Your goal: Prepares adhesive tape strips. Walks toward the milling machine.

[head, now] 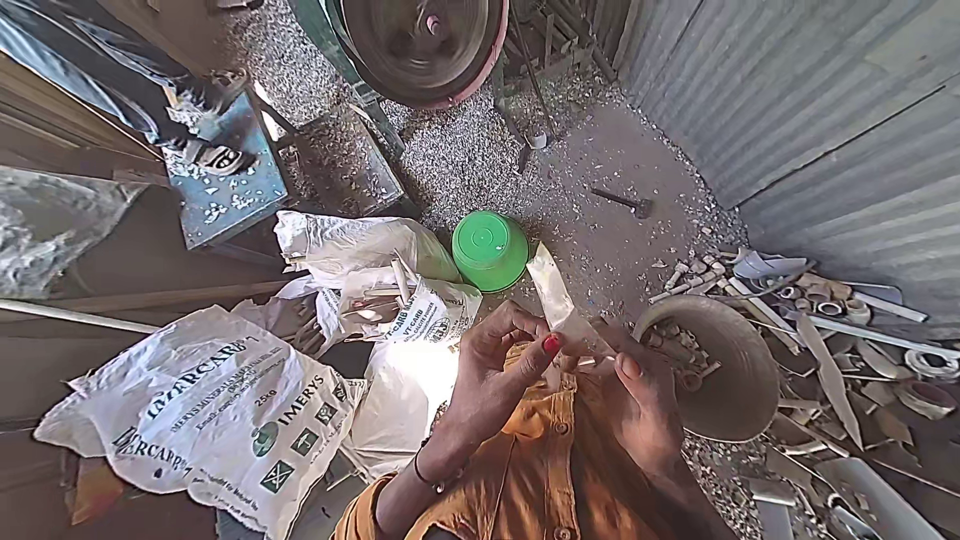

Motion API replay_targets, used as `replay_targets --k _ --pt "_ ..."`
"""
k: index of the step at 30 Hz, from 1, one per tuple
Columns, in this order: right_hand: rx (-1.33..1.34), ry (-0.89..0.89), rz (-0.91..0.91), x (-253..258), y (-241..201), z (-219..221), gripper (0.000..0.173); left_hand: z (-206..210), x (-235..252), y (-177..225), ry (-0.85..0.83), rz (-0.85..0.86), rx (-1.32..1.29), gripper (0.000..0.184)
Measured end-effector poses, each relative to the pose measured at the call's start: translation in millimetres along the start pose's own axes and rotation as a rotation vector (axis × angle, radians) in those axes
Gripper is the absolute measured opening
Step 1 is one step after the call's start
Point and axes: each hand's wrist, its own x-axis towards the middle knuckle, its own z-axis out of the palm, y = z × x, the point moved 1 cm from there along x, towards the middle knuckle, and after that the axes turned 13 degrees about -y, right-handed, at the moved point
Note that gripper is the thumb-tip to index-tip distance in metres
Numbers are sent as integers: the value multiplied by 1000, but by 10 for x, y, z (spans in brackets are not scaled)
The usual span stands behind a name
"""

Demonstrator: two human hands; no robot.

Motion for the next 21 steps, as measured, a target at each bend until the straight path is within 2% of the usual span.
replay_targets --k 3,10,14,16,18,21 --pt "-61 -23 -4 13 5 2 52 3 7 7 1 15 26 10" --pt "-443 155 -201 159 -43 47 15 -12 12 -23 -53 -19 22 14" --pt "-639 202 -303 165 -56 52 8 5 19 -10 -19 -26 32 11" --pt "-732 204 -329 140 -60 83 7 20 6 9 60 -45 67 20" --pt "-804 194 -343 108 -50 112 8 36 -3 17 124 -73 68 39" --pt "-883 153 -352 65 -20 133 10 61 -9 26 166 -125 15 58"
